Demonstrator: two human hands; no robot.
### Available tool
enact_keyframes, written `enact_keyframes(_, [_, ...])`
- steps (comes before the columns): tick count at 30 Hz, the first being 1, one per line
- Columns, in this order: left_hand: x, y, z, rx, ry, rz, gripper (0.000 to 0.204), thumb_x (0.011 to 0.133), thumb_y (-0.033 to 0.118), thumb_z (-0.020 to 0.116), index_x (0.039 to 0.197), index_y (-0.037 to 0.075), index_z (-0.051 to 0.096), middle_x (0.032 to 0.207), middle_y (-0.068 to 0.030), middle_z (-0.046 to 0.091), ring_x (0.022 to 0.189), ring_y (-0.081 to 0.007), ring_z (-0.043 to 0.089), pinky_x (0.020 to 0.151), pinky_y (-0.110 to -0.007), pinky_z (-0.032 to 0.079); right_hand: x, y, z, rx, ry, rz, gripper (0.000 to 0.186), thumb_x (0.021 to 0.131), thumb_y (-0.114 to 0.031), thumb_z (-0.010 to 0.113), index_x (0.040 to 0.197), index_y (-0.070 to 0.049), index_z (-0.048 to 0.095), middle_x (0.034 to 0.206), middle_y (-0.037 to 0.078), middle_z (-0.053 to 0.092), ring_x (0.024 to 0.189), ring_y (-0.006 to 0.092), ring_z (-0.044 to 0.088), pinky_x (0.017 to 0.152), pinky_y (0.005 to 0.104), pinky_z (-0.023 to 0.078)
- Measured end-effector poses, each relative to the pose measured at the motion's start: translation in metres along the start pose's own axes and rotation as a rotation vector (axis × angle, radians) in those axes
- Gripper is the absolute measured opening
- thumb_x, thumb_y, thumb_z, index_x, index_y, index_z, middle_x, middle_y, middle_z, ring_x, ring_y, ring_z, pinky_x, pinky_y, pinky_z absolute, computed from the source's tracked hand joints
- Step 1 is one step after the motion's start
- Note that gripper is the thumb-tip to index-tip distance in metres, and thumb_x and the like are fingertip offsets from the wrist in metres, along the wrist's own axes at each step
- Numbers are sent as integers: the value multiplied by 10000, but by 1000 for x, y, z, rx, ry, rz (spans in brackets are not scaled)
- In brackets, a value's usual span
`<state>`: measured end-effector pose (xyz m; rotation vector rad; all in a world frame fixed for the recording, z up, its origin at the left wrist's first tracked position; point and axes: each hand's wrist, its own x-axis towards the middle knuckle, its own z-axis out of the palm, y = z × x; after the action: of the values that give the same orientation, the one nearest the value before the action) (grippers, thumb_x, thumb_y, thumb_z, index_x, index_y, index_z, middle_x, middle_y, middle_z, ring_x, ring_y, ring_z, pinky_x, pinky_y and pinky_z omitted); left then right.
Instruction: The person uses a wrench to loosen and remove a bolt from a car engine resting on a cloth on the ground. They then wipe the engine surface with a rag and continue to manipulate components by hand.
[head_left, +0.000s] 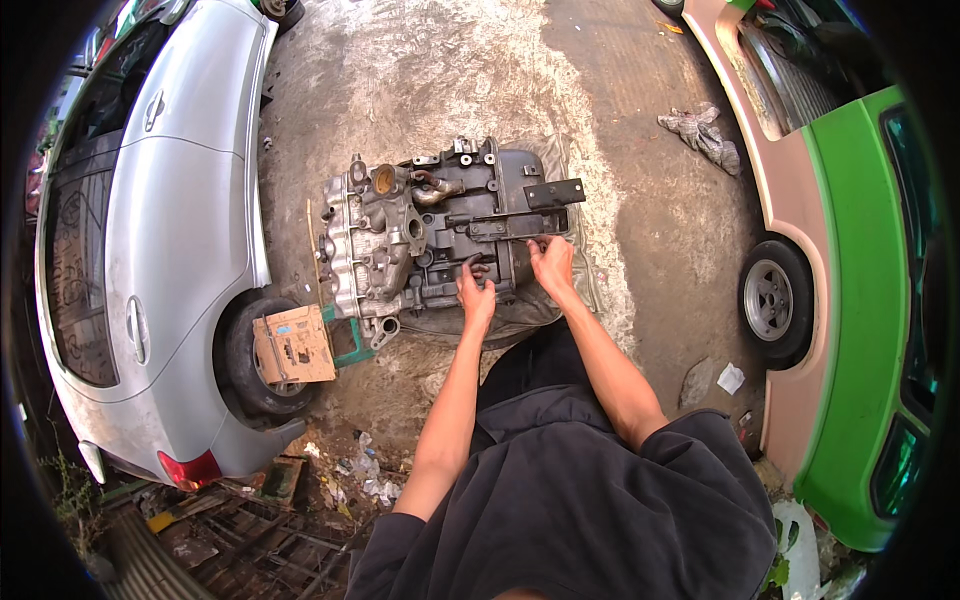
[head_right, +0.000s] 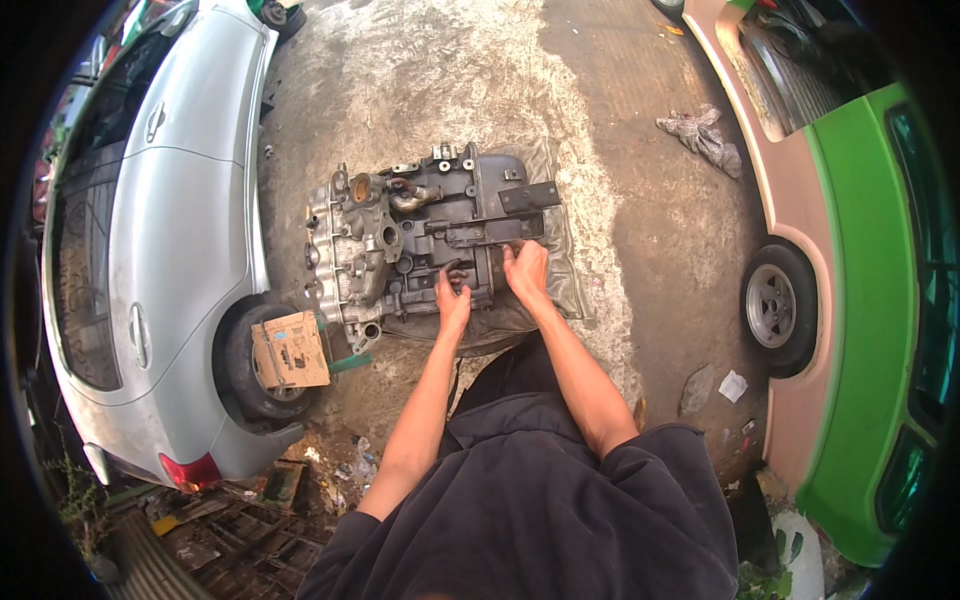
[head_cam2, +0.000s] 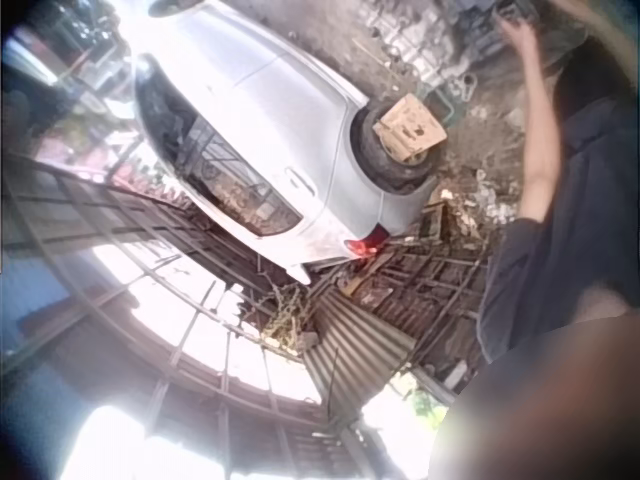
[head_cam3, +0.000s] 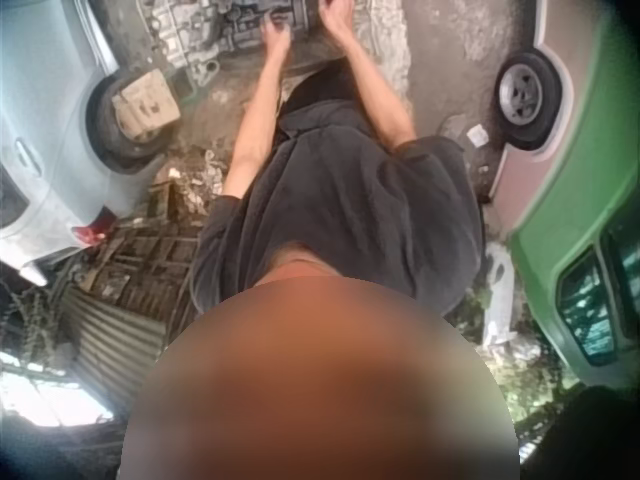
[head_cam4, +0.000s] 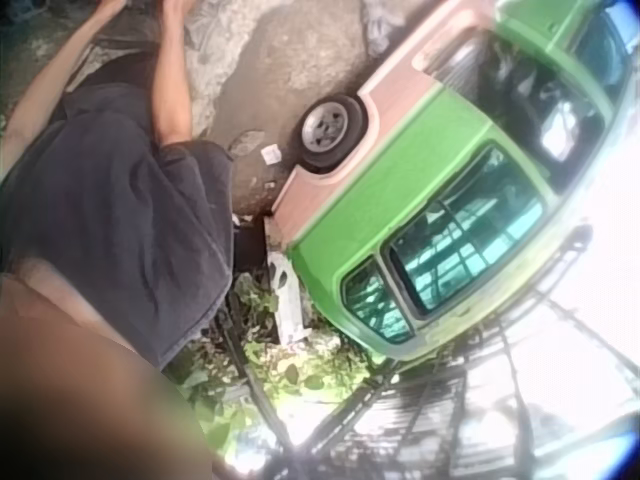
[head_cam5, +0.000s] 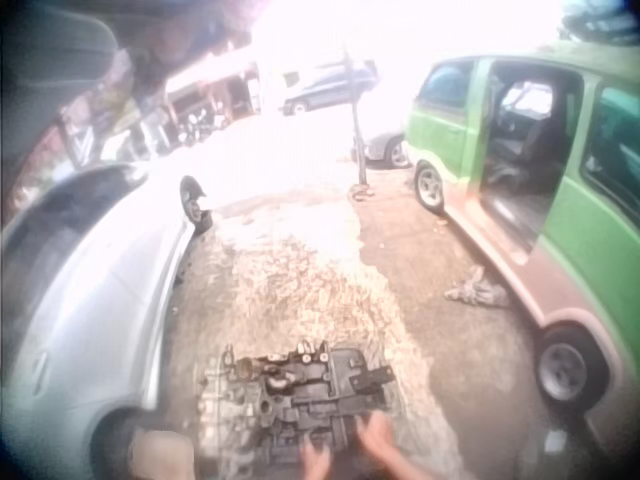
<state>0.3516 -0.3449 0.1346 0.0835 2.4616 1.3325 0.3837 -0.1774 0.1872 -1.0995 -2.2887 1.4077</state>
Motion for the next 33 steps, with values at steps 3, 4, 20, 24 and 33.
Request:
enact_keyframes(3, [-1,0,0,20,13,8,537,763,-54,581,1278,90,532,1048,-52,613,992,-220,529,891,-368,447,0,-2,-3,15,2,-20,203,846,-107,664,907,82,702,816,264,685,789,401,688,722,439,520])
enact_keyframes(4, [-1,-1,1,11,17,3,545,758,-52,591,1278,102,537,1038,-45,616,992,-220,537,900,-376,448,0,-2,-4,30,3,-26,204,848,-112,666,906,80,704,810,261,685,780,392,690,716,433,520])
enact_keyframes(20, [1,-4,2,3,-7,-6,547,762,-71,567,1283,94,528,1050,-54,610,973,-202,527,858,-342,460,-9,15,3,280,-28,199,249,921,-155,631,968,77,708,738,159,719,682,218,724,651,352,531])
enact_keyframes(24, [2,-9,4,4,17,42,557,755,-84,559,1283,91,528,1044,-54,610,966,-191,525,854,-337,460,-6,14,0,201,-91,90,250,934,-153,619,975,77,706,755,154,722,686,202,725,648,334,540])
enact_keyframes(33, [3,-16,5,22,44,60,567,748,-86,557,1286,93,532,1035,-53,617,944,-187,529,851,-338,462,-2,22,3,407,-143,187,268,946,-122,594,990,128,678,775,173,723,725,211,732,642,325,550])
